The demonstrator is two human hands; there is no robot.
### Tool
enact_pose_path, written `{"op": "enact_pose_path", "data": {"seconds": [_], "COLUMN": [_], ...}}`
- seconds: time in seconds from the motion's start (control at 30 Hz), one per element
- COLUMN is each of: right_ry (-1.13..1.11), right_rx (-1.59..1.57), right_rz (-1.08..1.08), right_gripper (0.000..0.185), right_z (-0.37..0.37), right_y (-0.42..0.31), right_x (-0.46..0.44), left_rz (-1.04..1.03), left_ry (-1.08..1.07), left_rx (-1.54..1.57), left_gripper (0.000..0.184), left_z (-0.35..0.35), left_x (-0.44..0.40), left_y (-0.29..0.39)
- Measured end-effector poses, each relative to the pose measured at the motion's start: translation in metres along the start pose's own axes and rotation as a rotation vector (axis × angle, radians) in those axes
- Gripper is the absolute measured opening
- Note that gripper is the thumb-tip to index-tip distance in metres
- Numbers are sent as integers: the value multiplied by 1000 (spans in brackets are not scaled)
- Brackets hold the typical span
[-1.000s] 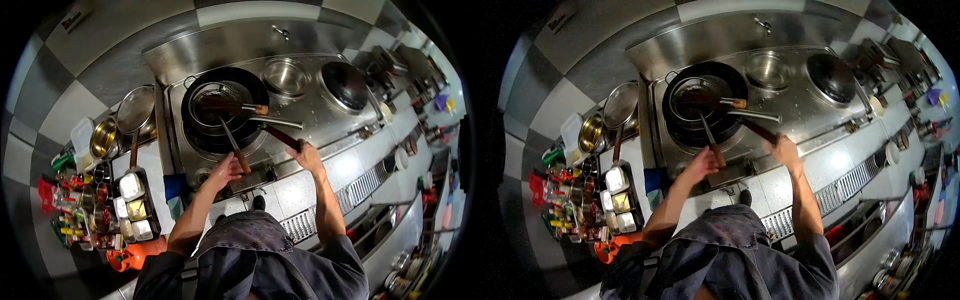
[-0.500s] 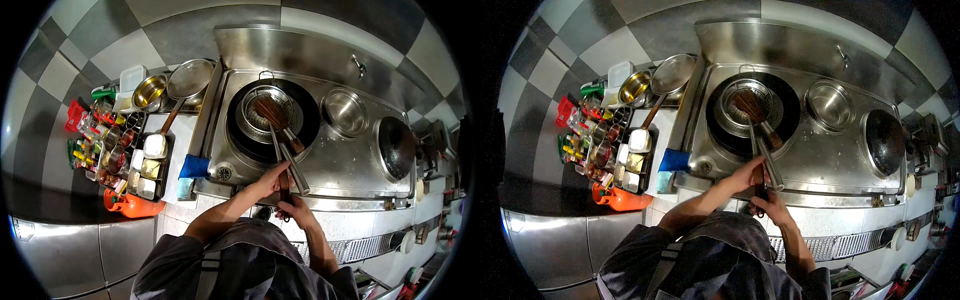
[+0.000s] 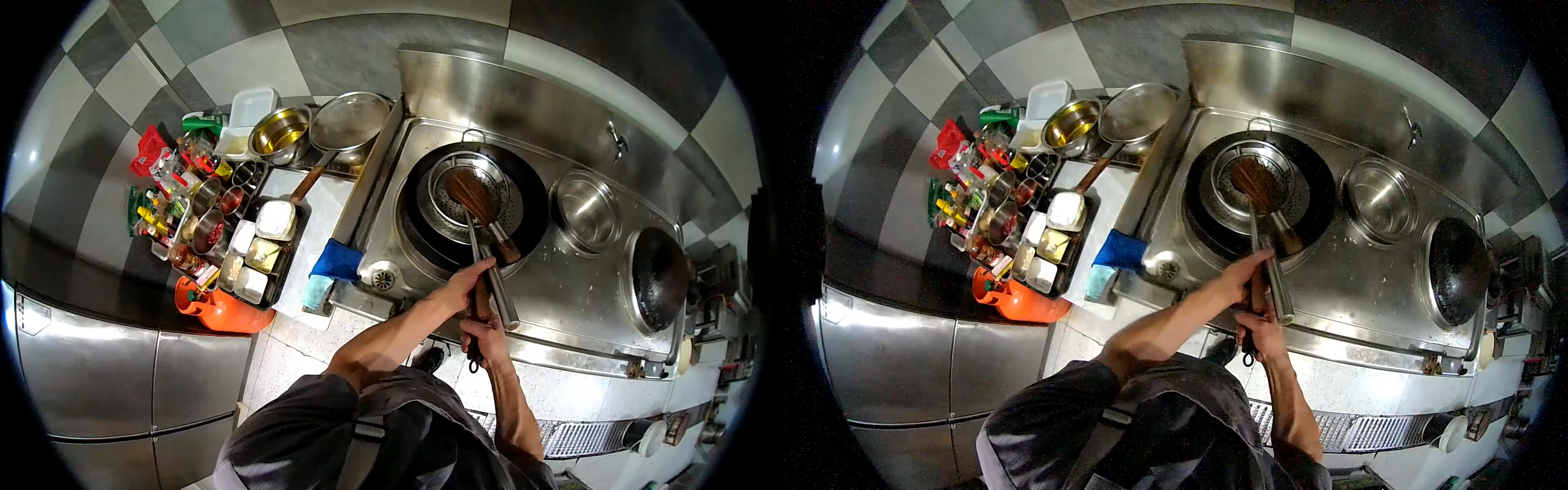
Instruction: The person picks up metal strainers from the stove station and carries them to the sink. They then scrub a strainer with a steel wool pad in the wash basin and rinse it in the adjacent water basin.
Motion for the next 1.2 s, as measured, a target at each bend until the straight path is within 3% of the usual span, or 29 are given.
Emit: {"op": "enact_pose_path", "data": {"seconds": [0.1,0.17,0.43,0.57,0.63,0.7,0.73,0.77,0.8,0.83,0.87,0.9,0.93,0.97,1.0,1.03,1.1,1.2], "right_ry": [63,81,204,213,194,238,260,285,317,350,365,370,396,421,427,430,412,440], "right_rx": [62,80,-23,-97,-112,-147,-123,-99,-52,-7,55,26,18,10,-6,-7,-49,-38], "right_rz": [-25,-33,-34,-10,-8,-8,-8,-12,-14,-15,-1,9,10,8,13,19,14,21], "right_gripper": [15,16,10,14,26,26,27,26,26,27,30,30,29,29,28,28,26,25], "right_z": [-9,-22,-47,-54,-56,-63,-64,-57,-56,-56,-59,-60,-59,-60,-63,-63,-62,-64], "right_y": [2,-5,19,16,21,19,17,21,22,21,18,19,20,20,19,20,19,18], "right_x": [8,17,11,-9,-13,-13,-12,-10,-8,-7,-5,-5,-5,-5,-6,-6,-9,-9], "left_rz": [-10,17,66,57,156,-160,-224,-155,-323,-272,-702,-878,-881,-931,-955,-960,-171,-141], "left_ry": [-81,55,29,-118,-263,-171,-218,-139,-13,118,260,436,719,945,976,970,356,140], "left_rx": [97,34,-45,-100,-557,-1303,-1331,-1302,-1546,-1235,-1285,-1258,-1466,-1428,-1437,-1440,-427,-185], "left_gripper": [31,33,48,58,59,60,56,45,33,26,24,23,30,38,43,43,44,29], "left_z": [0,-16,-6,5,20,21,21,30,45,62,100,137,170,196,251,266,295,299], "left_x": [3,25,37,43,73,126,153,184,206,235,243,249,253,255,231,223,185,153], "left_y": [-6,-2,10,28,52,105,135,167,204,237,270,304,343,366,382,393,384,382]}}
Point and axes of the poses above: each hand's wrist, its own x-axis away from the middle knuckle, its own z-axis out of the back of the hand, y = z × x, the point moved 4 cm from there along -x, towards the middle knuckle, and after that the axes turned 12 degrees about -y, right-handed, at the moved point
